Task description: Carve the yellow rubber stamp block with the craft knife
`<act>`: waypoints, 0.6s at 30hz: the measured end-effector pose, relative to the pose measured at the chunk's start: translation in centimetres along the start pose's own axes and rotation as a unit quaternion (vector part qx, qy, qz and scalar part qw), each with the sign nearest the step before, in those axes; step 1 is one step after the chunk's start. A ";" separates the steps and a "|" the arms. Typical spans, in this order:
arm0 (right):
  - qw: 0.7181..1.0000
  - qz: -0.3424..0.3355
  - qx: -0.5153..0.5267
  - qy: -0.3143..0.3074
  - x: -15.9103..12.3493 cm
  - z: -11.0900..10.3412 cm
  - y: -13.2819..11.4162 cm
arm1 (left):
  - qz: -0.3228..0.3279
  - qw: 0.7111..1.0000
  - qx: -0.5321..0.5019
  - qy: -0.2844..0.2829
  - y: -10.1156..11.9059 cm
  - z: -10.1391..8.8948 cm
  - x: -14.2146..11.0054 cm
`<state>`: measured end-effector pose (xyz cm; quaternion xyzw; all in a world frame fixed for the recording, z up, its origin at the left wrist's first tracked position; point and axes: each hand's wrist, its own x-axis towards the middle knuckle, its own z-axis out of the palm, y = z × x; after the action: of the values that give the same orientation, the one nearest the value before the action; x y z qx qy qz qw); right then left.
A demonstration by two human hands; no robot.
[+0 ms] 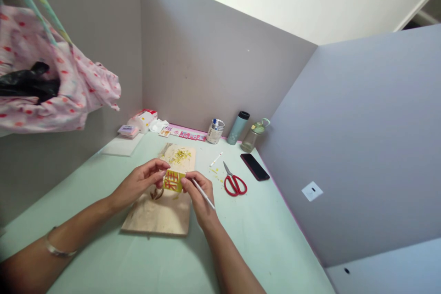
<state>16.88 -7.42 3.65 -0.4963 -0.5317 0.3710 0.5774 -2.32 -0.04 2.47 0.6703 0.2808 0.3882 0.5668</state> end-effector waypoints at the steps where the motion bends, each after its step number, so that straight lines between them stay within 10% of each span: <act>1: 1.000 0.000 0.000 -0.001 0.0 0.0 0.0 | -0.002 1.000 -0.004 -0.004 0.0 0.0 0.0; 18: 0.999 -0.021 -0.031 0.015 -0.2 0.2 -0.2 | 0.013 1.000 -0.012 -0.008 0.3 -0.1 -0.1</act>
<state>16.64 -7.64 3.80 -0.5081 -0.5443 0.3347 0.5776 -2.45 -0.14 2.75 0.6701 0.2630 0.3939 0.5716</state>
